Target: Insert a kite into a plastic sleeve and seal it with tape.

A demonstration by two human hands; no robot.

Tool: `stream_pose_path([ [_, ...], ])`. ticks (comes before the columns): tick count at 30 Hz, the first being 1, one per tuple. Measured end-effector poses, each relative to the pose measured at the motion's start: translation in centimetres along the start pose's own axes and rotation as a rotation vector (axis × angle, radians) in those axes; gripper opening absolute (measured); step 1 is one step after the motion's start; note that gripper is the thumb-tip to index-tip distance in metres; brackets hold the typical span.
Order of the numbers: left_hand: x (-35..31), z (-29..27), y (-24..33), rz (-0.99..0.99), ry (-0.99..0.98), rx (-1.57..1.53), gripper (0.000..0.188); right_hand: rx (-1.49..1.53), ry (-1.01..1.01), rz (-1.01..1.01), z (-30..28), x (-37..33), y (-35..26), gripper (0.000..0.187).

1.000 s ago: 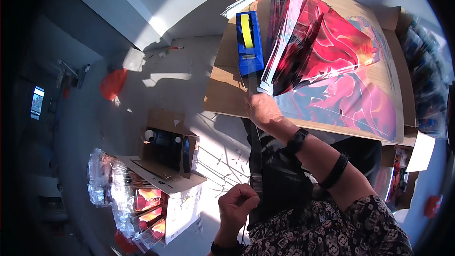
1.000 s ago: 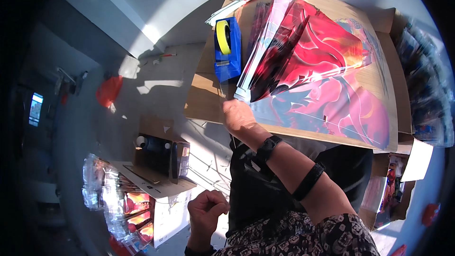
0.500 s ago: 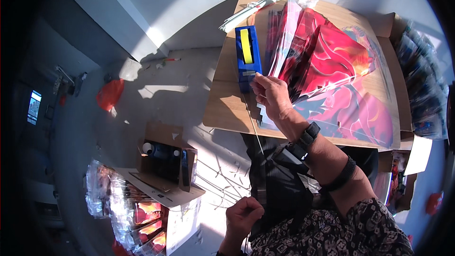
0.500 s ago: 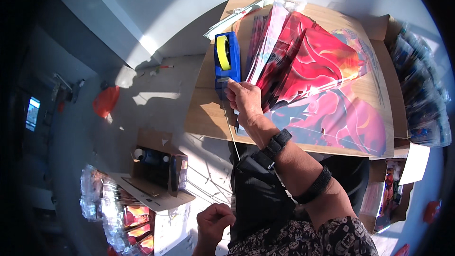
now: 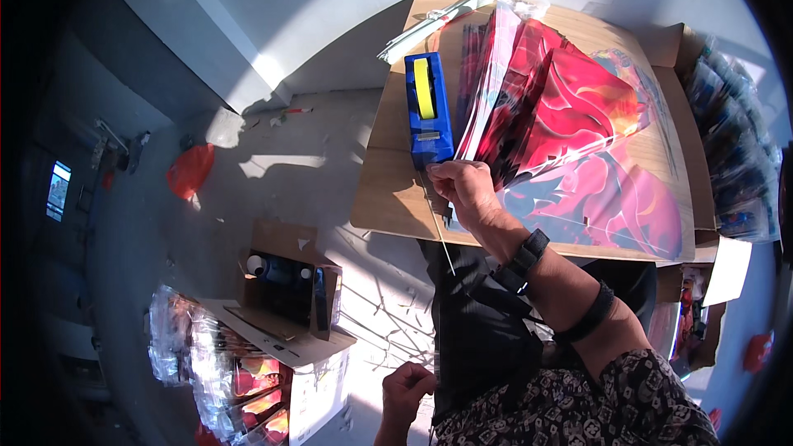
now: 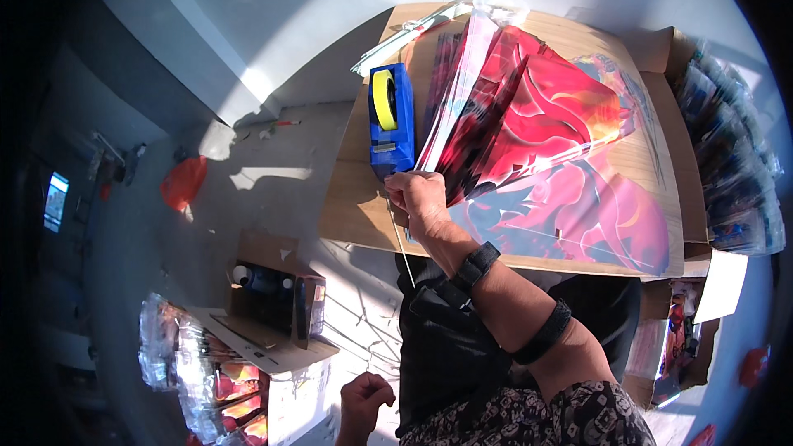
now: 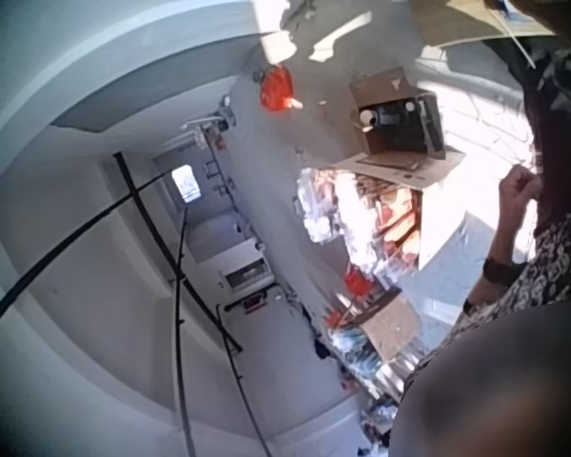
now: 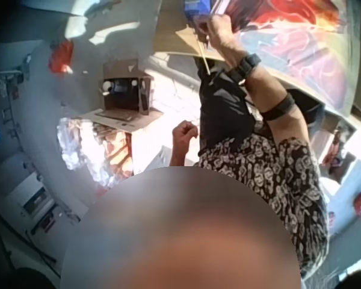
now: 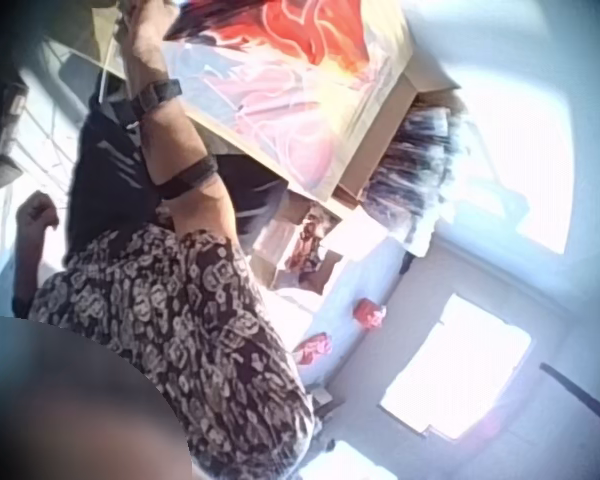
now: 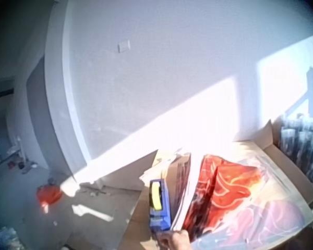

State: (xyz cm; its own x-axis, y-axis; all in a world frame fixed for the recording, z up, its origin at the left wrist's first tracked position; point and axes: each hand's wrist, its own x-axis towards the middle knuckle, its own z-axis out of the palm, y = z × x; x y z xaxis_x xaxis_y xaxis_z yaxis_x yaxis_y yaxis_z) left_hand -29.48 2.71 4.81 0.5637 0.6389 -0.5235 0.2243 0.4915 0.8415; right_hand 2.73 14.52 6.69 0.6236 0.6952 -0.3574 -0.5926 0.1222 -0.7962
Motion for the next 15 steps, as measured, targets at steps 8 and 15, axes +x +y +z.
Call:
stream_pose_path([
  [8, 0.4, 0.2, -0.2, -0.029, 0.033, 0.038, 0.005, -0.214, -0.156, -0.372, 2.9, -4.4, -4.7, 0.013],
  [15, 1.8, 0.4, -0.2, -0.037, -0.008, 0.088, 0.003, 0.546, -1.138, -0.013, 4.9, -15.2, -11.9, 0.008],
])
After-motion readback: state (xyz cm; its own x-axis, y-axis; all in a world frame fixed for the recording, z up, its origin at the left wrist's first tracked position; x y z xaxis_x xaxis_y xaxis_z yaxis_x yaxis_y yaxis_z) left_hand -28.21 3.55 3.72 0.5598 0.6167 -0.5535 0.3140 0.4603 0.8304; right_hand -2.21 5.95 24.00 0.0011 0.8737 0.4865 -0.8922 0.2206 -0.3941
